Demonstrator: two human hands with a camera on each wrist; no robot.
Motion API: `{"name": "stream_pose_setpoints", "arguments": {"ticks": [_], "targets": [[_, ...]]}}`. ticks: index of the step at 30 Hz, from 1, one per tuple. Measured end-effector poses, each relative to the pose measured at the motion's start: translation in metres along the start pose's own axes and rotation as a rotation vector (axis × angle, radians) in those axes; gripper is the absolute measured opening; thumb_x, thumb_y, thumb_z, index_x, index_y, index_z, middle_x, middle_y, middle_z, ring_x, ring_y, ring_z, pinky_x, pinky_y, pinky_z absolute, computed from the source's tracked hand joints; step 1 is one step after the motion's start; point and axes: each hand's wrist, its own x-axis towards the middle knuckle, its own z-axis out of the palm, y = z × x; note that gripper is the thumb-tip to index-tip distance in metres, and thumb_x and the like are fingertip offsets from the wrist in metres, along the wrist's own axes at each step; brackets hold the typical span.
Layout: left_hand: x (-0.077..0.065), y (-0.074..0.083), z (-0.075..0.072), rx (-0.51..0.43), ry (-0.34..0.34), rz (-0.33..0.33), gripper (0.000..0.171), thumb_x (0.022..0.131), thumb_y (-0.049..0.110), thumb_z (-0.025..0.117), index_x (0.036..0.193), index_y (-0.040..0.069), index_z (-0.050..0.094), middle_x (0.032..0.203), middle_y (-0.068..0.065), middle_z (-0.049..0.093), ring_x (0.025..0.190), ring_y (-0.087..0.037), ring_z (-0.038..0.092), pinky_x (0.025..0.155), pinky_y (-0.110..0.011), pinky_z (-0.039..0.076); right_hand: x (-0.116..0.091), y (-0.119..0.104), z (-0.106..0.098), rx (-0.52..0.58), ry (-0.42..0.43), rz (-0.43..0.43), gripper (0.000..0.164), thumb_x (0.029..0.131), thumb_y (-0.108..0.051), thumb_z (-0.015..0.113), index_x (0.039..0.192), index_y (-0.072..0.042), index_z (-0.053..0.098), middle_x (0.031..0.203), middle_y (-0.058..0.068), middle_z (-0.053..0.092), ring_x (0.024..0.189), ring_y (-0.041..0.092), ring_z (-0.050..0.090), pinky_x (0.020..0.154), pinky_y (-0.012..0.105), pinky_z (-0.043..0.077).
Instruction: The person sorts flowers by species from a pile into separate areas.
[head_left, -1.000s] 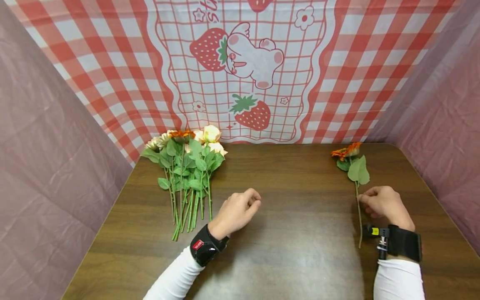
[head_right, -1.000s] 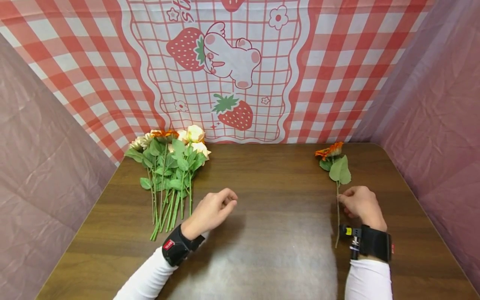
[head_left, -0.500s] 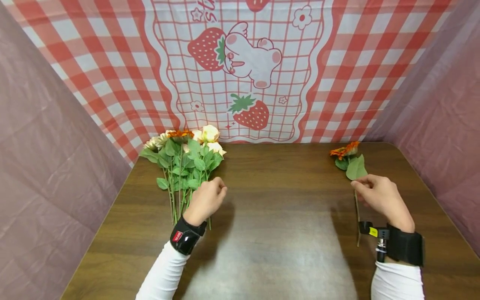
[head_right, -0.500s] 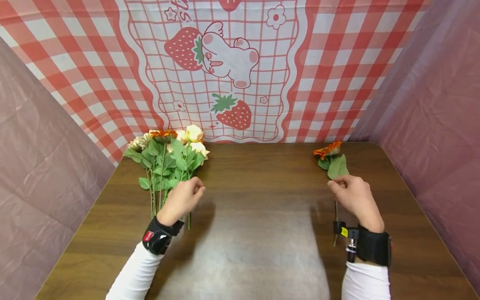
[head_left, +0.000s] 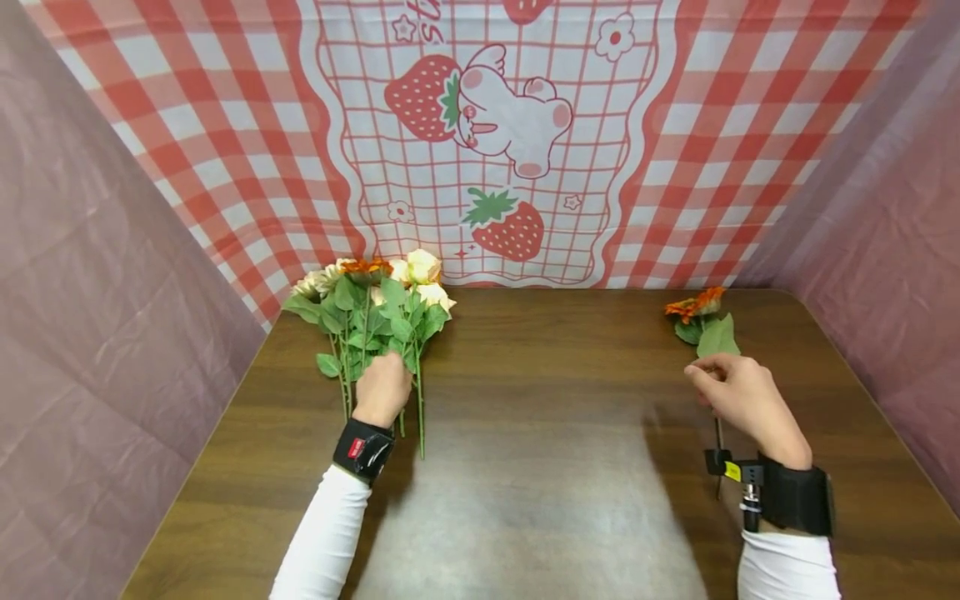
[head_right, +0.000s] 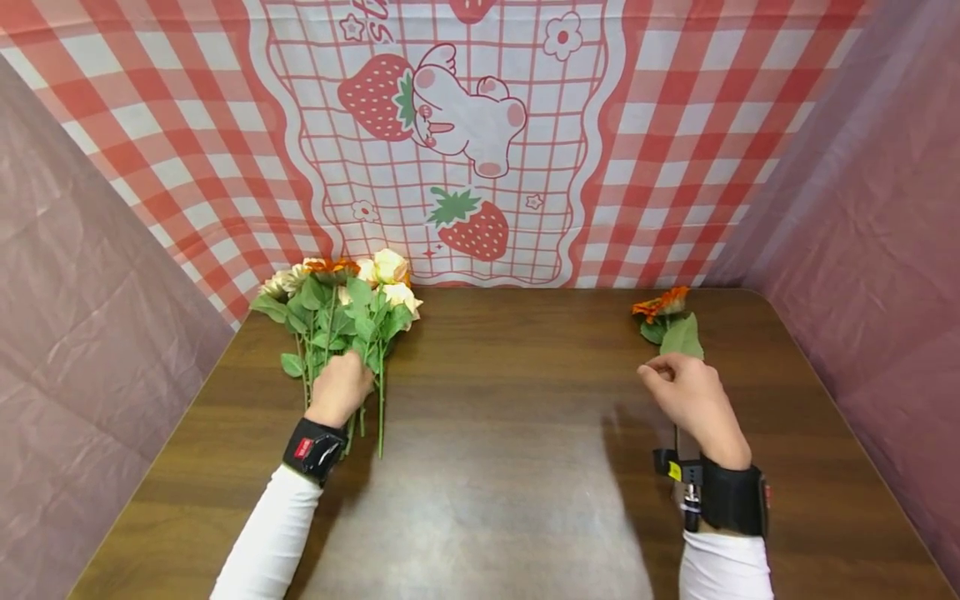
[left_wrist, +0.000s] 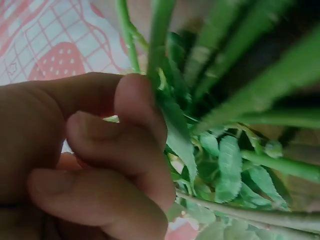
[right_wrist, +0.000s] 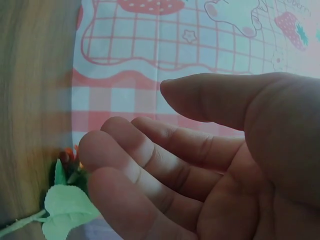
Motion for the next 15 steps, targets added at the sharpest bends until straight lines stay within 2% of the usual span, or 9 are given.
{"name": "stream_pose_setpoints", "arguments": {"ticks": [4,10,15], "targets": [[0.004,-0.007,0.004,-0.008,-0.017,-0.033,0.014,0.085,0.004,0.058,0.078,-0.007,0.063,0.081,-0.03,0.068,0.068,-0.045,0.067,0.052,-0.053,0.052,0.001,-0.002,0.004,-0.002,0.003,-0.019,0.04,0.102,-0.03,0.055,0.116,0.006,0.065,0.078,0.008,0.069,0.067,0.018,0.063,0.059,0.033,0.048],[0.006,-0.011,0.0,-0.064,-0.029,0.014,0.015,0.083,0.002,0.059,0.071,-0.007,0.062,0.078,-0.031,0.066,0.066,-0.043,0.066,0.053,-0.051,0.051,0.001,-0.005,0.01,-0.013,0.008,-0.056,0.035,0.101,-0.026,0.056,0.114,0.005,0.067,0.077,0.006,0.067,0.066,0.015,0.06,0.058,0.032,0.046],[0.005,-0.009,-0.01,-0.12,-0.008,0.043,0.026,0.087,0.001,0.057,0.062,0.003,0.05,0.071,-0.025,0.063,0.059,-0.035,0.061,0.053,-0.047,0.049,0.002,-0.008,0.013,-0.018,0.004,-0.071,0.035,0.102,-0.026,0.056,0.114,0.005,0.067,0.077,0.006,0.065,0.066,0.015,0.057,0.057,0.031,0.045]]}}
